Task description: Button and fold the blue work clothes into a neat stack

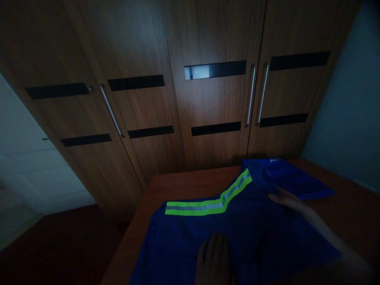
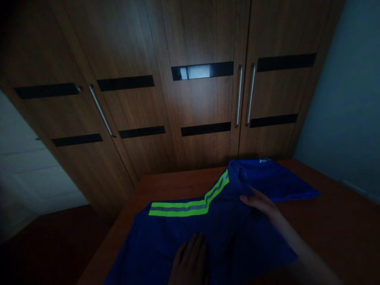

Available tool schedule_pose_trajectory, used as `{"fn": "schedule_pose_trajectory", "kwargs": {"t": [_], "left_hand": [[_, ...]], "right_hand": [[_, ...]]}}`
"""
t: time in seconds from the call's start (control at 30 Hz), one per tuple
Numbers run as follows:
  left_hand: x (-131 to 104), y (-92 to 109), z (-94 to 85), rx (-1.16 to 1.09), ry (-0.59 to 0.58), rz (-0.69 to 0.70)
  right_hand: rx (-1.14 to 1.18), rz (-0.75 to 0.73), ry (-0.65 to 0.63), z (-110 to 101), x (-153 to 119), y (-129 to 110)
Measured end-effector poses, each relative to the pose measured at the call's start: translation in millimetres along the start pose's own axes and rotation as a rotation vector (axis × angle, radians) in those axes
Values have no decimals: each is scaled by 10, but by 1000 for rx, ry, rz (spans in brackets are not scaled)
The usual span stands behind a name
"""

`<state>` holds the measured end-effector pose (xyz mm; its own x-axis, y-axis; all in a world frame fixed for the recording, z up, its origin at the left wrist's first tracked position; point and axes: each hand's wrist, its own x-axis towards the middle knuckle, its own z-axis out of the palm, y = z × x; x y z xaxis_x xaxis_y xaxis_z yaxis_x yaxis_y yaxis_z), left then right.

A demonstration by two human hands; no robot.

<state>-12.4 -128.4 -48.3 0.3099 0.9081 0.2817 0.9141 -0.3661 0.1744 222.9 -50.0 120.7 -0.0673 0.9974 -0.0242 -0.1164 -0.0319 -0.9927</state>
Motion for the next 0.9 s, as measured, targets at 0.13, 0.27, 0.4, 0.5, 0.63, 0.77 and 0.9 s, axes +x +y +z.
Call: {"fn": "schedule_pose_trajectory", "kwargs": {"t": [0.13,0.27,0.4,0.5,0.63,0.77,0.9], "left_hand": [[141,278,227,-305,-46,-45],[362,540,126,-955,-83,-230],[432,400,-184,-1213,-76,-216],[309,31,-469,-1499,-45,-335],[52,-469,-808,-1770,-59,-643],[-124,-703,-920,-1698,-37,-777],[-175,-707,-869,-1758,-61,-792]], "right_hand": [[101,36,-14,259,-156,-136],[100,33,-136,627,-209,-285],[125,58,-212,998,-114,-322],[91,97,-191,1315,-22,-124],[-54,94,-327,1733,-2,464],[-290,168,-601,1864,-132,815],[-471,-33,-557,1612,-240,615]]}}
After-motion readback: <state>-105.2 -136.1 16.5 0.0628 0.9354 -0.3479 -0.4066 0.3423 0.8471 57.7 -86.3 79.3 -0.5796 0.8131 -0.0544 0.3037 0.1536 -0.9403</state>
